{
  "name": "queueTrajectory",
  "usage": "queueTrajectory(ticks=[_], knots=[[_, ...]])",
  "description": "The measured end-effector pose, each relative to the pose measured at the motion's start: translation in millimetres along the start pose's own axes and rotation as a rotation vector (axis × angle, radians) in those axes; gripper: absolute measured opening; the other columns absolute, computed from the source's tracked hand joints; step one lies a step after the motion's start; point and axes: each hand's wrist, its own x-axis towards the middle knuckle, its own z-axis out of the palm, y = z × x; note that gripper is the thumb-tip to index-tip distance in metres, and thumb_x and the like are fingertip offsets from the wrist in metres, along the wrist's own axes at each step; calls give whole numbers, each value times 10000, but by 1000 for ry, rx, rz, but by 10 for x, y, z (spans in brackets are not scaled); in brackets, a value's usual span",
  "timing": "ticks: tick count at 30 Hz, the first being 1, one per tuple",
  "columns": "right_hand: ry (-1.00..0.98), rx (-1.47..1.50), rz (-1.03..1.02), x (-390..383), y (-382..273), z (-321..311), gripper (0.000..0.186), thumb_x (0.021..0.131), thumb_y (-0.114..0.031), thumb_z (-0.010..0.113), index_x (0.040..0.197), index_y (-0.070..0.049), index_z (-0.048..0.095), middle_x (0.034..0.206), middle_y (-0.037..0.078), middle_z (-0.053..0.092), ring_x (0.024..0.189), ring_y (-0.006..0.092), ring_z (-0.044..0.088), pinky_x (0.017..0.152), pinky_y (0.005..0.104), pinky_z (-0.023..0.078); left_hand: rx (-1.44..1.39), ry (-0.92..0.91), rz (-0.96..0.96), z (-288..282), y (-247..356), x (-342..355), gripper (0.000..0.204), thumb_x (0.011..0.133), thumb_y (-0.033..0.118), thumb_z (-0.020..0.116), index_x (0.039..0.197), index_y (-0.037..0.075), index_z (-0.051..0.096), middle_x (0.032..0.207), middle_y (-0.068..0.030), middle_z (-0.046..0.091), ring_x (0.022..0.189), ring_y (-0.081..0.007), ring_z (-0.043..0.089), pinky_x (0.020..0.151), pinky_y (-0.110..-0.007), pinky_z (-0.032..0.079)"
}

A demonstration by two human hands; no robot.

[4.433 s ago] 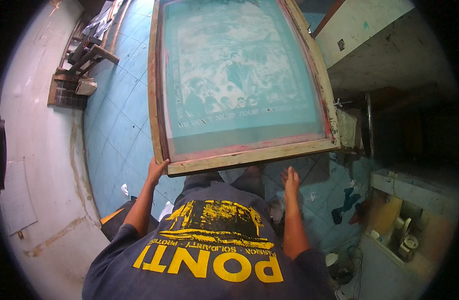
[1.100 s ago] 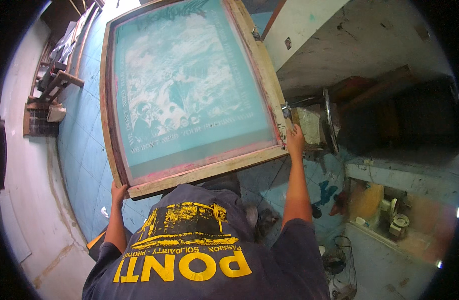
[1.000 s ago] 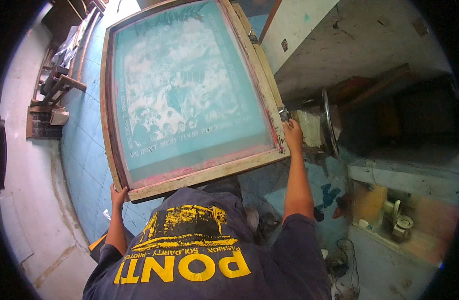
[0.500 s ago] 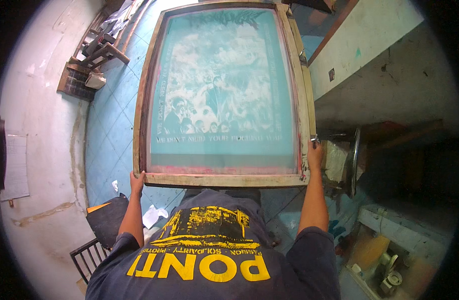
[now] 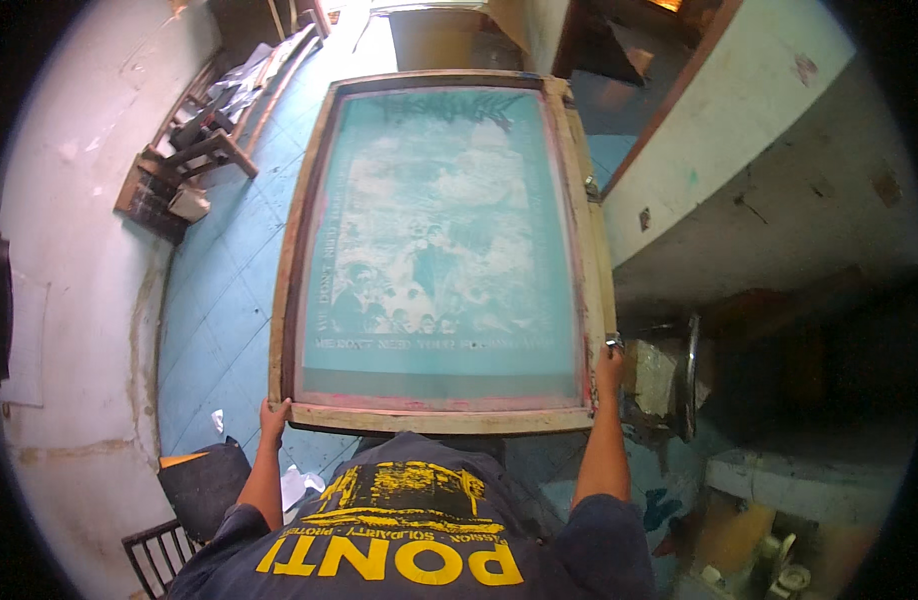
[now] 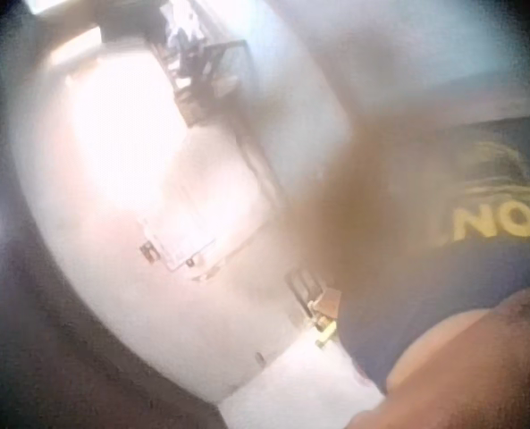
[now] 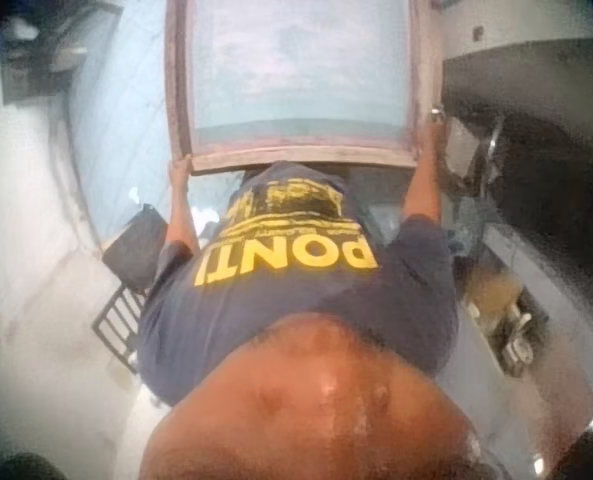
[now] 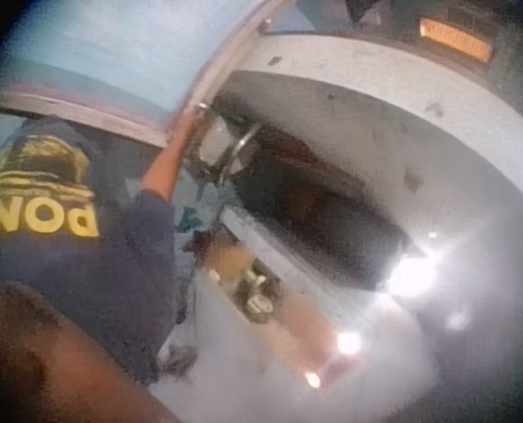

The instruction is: The person handles a large screen printing frame, adjusting its clamps and positioning it on a work surface. They then retrieve a black sheet and place it on the frame, preparing for a printing step.

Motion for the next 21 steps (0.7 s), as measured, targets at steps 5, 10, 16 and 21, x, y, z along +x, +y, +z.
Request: queueTrajectory(ticks=[5, 10, 16, 21], knots=[[44, 9, -39, 15, 116, 57, 384, 973, -300, 489, 1134, 29, 606, 1062, 215, 652, 1002, 366, 615, 881, 404, 448, -4, 6, 17, 16, 116, 8, 499, 779, 256, 785, 1168, 28, 570, 983, -59, 642, 879, -171, 606, 792, -313, 489], [-90, 35, -35, 44, 31, -2, 418, 974, -323, 509, 1174, 31, 606, 1118, 239, 630, 1049, 377, 600, 904, 439, 439, -71, -26, 18, -107, -63, 62, 467, 805, 276, 765, 1160, 13, 612, 993, -59, 663, 890, -151, 609, 793, -302, 491], [-103, -208, -44, -14, 37, -137, 501, 958, -366, 524, 1256, 36, 545, 1202, 231, 611, 1130, 383, 577, 953, 427, 427, -272, -85, -27, -96, -103, 65, 480, 835, 273, 745, 1214, 9, 612, 1040, -65, 667, 923, -145, 609, 824, -284, 479], [-226, -159, -39, -197, -40, -162, 500, 944, -380, 556, 1274, -4, 553, 1200, 190, 618, 1099, 338, 591, 934, 405, 437, -270, -69, 2, -125, -145, 63, 510, 831, 288, 750, 1227, 1, 605, 1046, -65, 666, 931, -142, 607, 830, -281, 478]])
